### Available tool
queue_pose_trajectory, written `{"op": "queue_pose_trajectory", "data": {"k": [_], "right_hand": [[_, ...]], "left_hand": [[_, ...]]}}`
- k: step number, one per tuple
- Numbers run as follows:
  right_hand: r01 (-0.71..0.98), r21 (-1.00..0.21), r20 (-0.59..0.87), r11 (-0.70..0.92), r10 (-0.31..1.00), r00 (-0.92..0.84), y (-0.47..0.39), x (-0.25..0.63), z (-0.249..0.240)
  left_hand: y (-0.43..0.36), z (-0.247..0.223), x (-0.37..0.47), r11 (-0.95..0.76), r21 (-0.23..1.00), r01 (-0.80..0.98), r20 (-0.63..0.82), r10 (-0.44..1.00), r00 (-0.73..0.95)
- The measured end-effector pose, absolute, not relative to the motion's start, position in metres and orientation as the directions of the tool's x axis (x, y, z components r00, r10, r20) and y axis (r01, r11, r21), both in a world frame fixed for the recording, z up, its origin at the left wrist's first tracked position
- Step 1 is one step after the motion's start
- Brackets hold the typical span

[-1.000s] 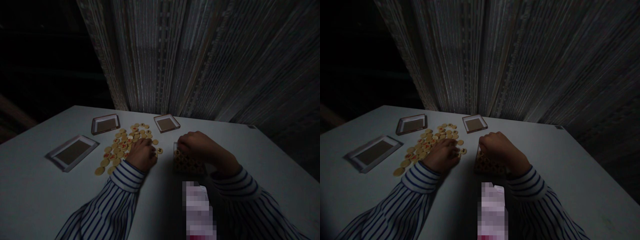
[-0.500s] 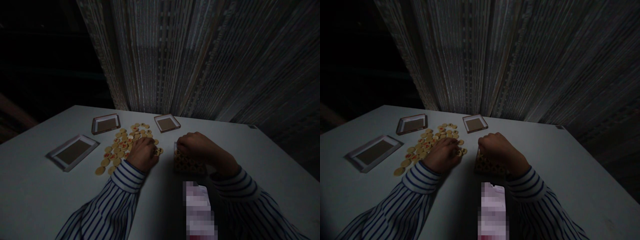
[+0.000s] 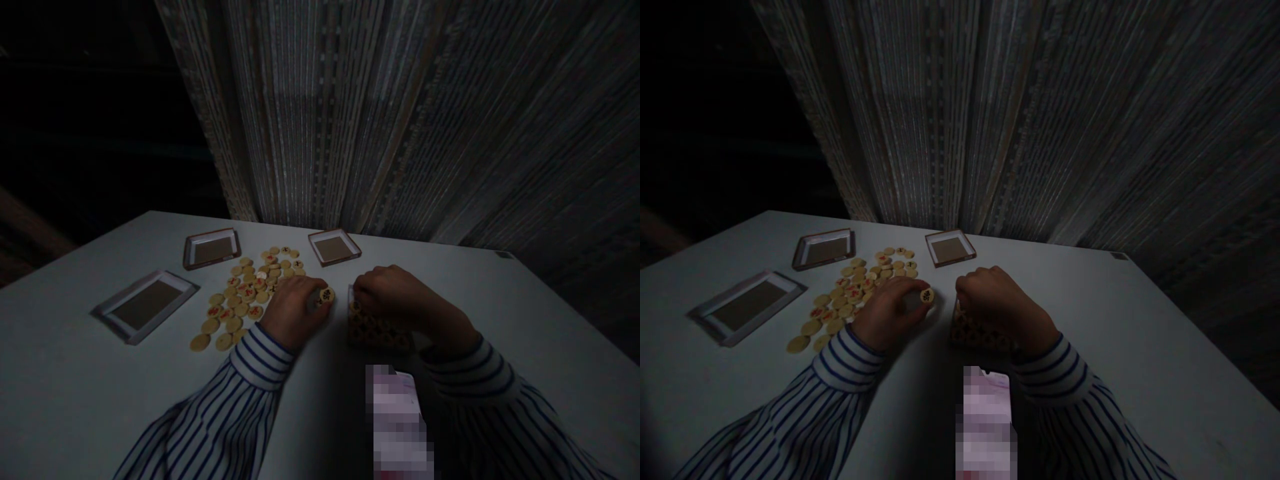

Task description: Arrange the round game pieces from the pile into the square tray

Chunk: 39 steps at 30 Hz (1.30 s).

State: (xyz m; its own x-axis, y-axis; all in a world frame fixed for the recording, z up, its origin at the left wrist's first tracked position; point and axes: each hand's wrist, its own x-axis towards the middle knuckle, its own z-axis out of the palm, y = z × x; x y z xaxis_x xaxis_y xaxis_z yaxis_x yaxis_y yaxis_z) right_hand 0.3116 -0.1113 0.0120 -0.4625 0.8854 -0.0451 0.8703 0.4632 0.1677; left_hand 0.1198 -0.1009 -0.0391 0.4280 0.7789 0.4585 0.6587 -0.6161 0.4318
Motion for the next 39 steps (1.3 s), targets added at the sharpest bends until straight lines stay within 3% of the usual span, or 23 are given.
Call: {"op": "queue_pose_trajectory", "data": {"k": [4, 9, 21, 28, 32, 39], "right_hand": [[0.874, 0.152, -0.045, 0.461, 0.887, -0.459, -0.113, 0.309, 0.015], [0.871, 0.040, -0.021, 0.489, 0.872, -0.489, -0.115, 0.307, 0.019], [0.835, -0.147, 0.099, 0.531, 0.847, -0.522, -0.117, 0.307, 0.017], [0.807, -0.235, 0.132, 0.541, 0.841, -0.525, -0.118, 0.308, 0.016], [0.805, -0.243, 0.148, 0.542, 0.840, -0.522, -0.117, 0.309, 0.015], [0.790, -0.291, 0.164, 0.540, 0.841, -0.515, -0.118, 0.308, 0.016]], "left_hand": [[-0.103, -0.042, 0.123, -0.584, 0.547, 0.599, 0.458, 0.808, 0.370], [-0.104, -0.044, 0.127, -0.551, 0.677, 0.487, 0.441, 0.834, 0.331], [-0.105, -0.047, 0.132, -0.478, 0.804, 0.354, 0.399, 0.875, 0.275], [-0.107, -0.048, 0.137, -0.399, 0.901, 0.171, 0.349, 0.900, 0.260], [-0.109, -0.045, 0.140, -0.297, 0.950, 0.100, 0.267, 0.934, 0.237], [-0.108, -0.046, 0.145, -0.007, 0.976, -0.218, 0.069, 0.958, 0.279]]}}
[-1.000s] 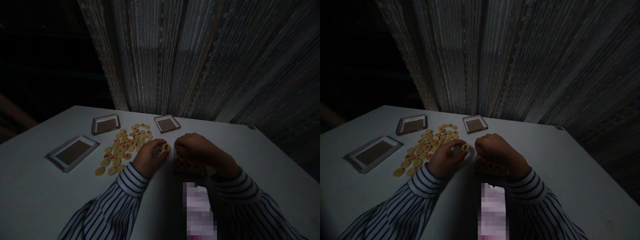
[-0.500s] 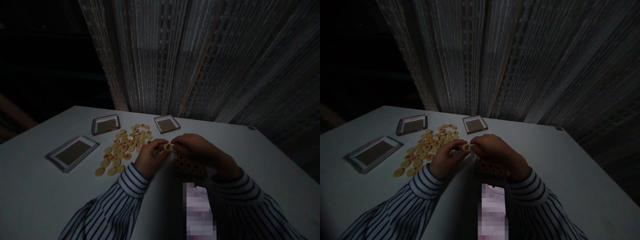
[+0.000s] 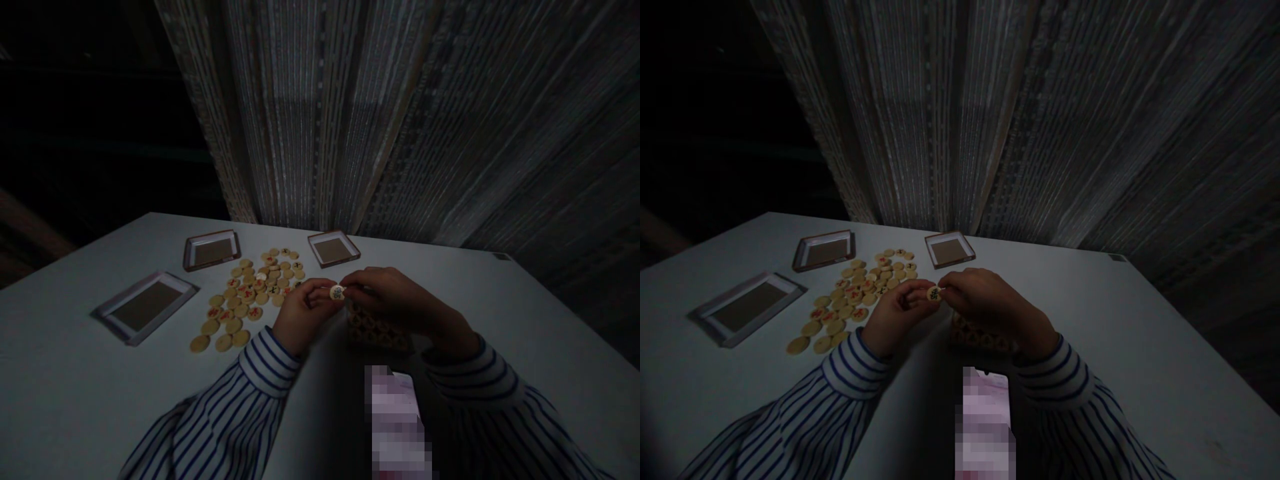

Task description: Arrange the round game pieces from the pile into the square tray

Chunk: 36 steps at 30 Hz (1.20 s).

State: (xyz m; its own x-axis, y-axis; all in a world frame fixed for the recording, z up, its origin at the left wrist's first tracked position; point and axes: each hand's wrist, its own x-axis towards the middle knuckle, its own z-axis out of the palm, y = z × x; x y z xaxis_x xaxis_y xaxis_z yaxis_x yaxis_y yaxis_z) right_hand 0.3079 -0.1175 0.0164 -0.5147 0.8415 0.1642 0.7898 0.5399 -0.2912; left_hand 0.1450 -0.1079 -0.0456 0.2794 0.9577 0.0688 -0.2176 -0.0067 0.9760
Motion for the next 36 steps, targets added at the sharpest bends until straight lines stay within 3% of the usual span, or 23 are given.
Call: {"op": "queue_pose_trajectory", "data": {"k": [9, 18, 36], "right_hand": [[0.786, -0.269, 0.146, 0.557, 0.830, -0.538, -0.1179, 0.3056, 0.0198], [0.758, -0.238, 0.137, 0.607, 0.794, -0.593, -0.1179, 0.3039, 0.0179], [0.788, -0.178, 0.179, 0.590, 0.806, -0.564, -0.1160, 0.3064, 0.0128]], "left_hand": [[-0.1070, -0.0450, 0.1439, 0.136, 0.946, -0.294, -0.032, 0.942, 0.333], [-0.1080, -0.0448, 0.1442, 0.142, 0.958, -0.249, -0.071, 0.959, 0.274], [-0.1060, -0.0496, 0.1449, 0.243, 0.887, -0.393, -0.132, 0.948, 0.290]]}}
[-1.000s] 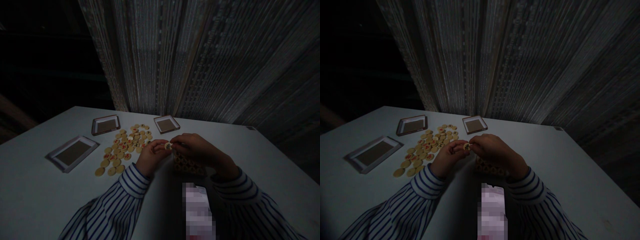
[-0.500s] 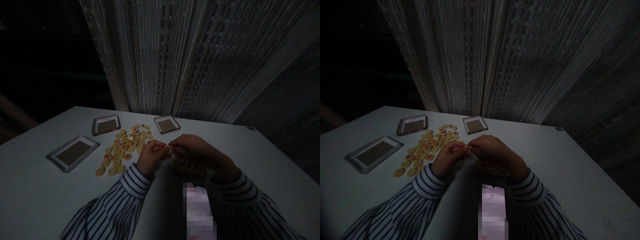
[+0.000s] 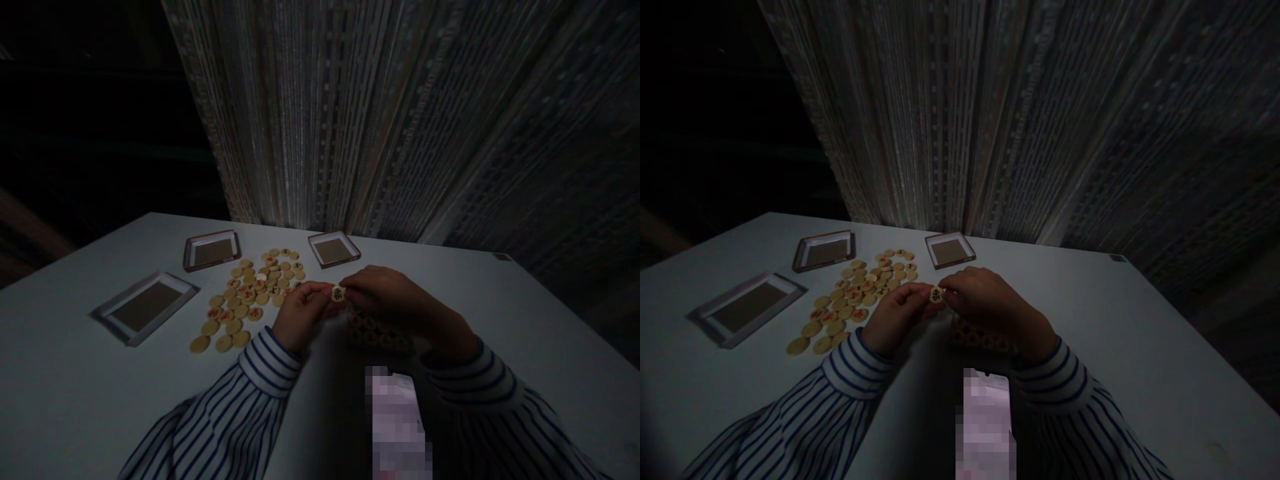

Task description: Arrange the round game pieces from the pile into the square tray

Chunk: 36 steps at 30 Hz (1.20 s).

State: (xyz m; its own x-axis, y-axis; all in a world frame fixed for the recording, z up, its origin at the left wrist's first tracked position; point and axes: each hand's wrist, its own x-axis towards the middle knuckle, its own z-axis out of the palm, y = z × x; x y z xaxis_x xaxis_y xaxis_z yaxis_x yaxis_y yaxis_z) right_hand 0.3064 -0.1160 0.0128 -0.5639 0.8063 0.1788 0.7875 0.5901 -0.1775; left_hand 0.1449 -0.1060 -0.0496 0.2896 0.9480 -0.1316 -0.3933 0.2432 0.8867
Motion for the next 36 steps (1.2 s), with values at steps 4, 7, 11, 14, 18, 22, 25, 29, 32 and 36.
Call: {"op": "queue_pose_trajectory", "data": {"k": [4, 7, 11, 14, 18, 22, 25, 29, 32, 36], "right_hand": [[0.776, -0.190, 0.181, 0.601, 0.799, -0.574, -0.1152, 0.3054, 0.0108], [0.765, -0.206, 0.191, 0.610, 0.792, -0.580, -0.1150, 0.3050, 0.0097], [0.770, -0.183, 0.183, 0.611, 0.791, -0.584, -0.1148, 0.3041, 0.0094], [0.785, -0.155, 0.177, 0.599, 0.799, -0.575, -0.1142, 0.3035, 0.0090], [0.790, -0.131, 0.174, 0.599, 0.798, -0.577, -0.1131, 0.3032, 0.0081], [0.790, -0.104, 0.172, 0.605, 0.793, -0.585, -0.1128, 0.3030, 0.0081], [0.790, -0.081, 0.172, 0.608, 0.789, -0.590, -0.1133, 0.3026, 0.0083], [0.802, -0.045, 0.169, 0.596, 0.796, -0.582, -0.1136, 0.3022, 0.0078], [0.809, -0.029, 0.149, 0.587, 0.803, -0.577, -0.1135, 0.3022, 0.0082], [0.825, -0.029, 0.125, 0.564, 0.821, -0.557, -0.1133, 0.3037, 0.0113]], "left_hand": [[-0.1064, -0.0498, 0.1450, 0.237, 0.880, -0.412, -0.130, 0.954, 0.272], [-0.1066, -0.0491, 0.1451, 0.235, 0.881, -0.411, -0.132, 0.956, 0.262], [-0.1056, -0.0493, 0.1448, 0.231, 0.897, -0.377, -0.143, 0.959, 0.247], [-0.1043, -0.0504, 0.1444, 0.207, 0.909, -0.363, -0.128, 0.965, 0.231], [-0.1037, -0.0513, 0.1443, 0.204, 0.906, -0.370, -0.128, 0.967, 0.221], [-0.1032, -0.0520, 0.1444, 0.197, 0.910, -0.366, -0.124, 0.969, 0.214], [-0.1029, -0.0523, 0.1446, 0.196, 0.914, -0.356, -0.126, 0.969, 0.210], [-0.1030, -0.0520, 0.1451, 0.196, 0.914, -0.354, -0.120, 0.967, 0.227], [-0.1034, -0.0515, 0.1453, 0.192, 0.920, -0.343, -0.112, 0.965, 0.238], [-0.1040, -0.0506, 0.1451, 0.197, 0.925, -0.325, -0.130, 0.967, 0.217]]}}
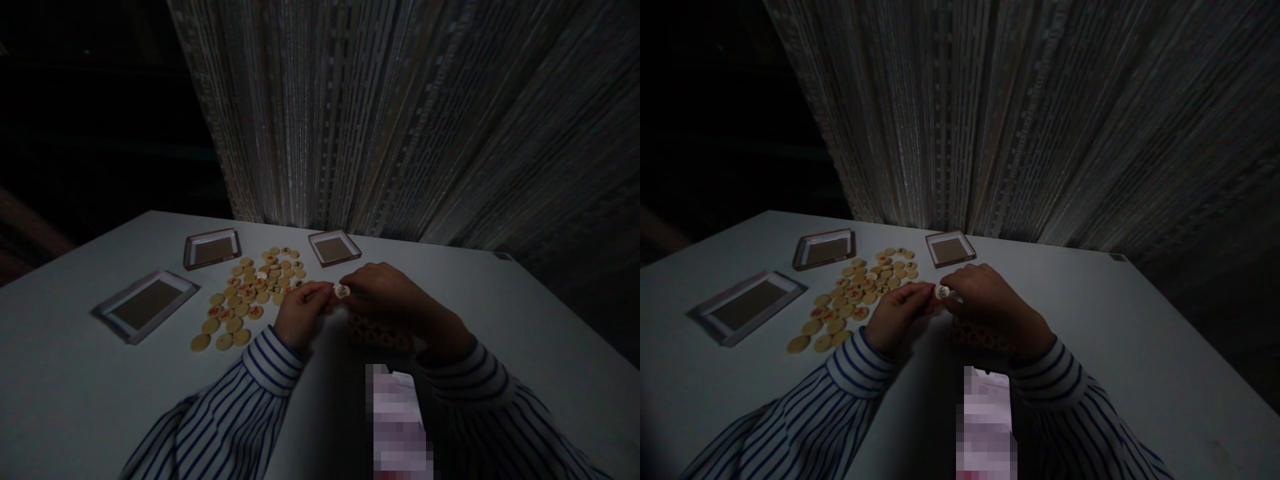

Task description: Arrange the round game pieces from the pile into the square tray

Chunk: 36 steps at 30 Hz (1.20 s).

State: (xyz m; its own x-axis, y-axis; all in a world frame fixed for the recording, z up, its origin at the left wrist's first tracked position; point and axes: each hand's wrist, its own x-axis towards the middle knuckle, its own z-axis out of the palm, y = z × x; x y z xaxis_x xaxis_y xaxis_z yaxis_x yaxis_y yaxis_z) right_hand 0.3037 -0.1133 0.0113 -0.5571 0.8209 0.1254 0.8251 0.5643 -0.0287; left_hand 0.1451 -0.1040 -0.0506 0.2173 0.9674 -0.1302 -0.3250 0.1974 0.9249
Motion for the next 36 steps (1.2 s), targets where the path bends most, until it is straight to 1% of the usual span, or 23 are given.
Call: {"op": "queue_pose_trajectory", "data": {"k": [5, 8, 13, 19, 24, 31, 36], "right_hand": [[0.859, 0.007, 0.135, 0.513, 0.850, -0.509, -0.113, 0.310, 0.016], [0.876, 0.013, 0.141, 0.482, 0.867, -0.479, -0.112, 0.315, 0.016], [0.896, 0.028, 0.102, 0.444, 0.890, -0.444, -0.110, 0.319, 0.013], [0.903, 0.036, 0.072, 0.428, 0.900, -0.429, -0.107, 0.322, 0.010], [0.908, 0.042, 0.057, 0.417, 0.906, -0.419, -0.106, 0.325, 0.005], [0.907, 0.042, 0.030, 0.419, 0.907, -0.421, -0.103, 0.328, -0.001], [0.905, 0.084, 0.015, 0.418, 0.907, -0.420, -0.100, 0.329, -0.008]], "left_hand": [[-0.104, -0.048, 0.145, 0.204, 0.919, -0.336, -0.147, 0.972, 0.185], [-0.105, -0.046, 0.146, 0.195, 0.931, -0.309, -0.146, 0.974, 0.175], [-0.105, -0.045, 0.146, 0.185, 0.949, -0.254, -0.144, 0.974, 0.172], [-0.105, -0.046, 0.147, 0.169, 0.967, -0.193, -0.135, 0.975, 0.176], [-0.104, -0.049, 0.147, 0.113, 0.984, -0.139, -0.090, 0.983, 0.158], [-0.104, -0.051, 0.148, 0.084, 0.993, -0.086, -0.071, 0.987, 0.144], [-0.104, -0.051, 0.148, 0.088, 0.992, -0.086, -0.074, 0.986, 0.150]]}}
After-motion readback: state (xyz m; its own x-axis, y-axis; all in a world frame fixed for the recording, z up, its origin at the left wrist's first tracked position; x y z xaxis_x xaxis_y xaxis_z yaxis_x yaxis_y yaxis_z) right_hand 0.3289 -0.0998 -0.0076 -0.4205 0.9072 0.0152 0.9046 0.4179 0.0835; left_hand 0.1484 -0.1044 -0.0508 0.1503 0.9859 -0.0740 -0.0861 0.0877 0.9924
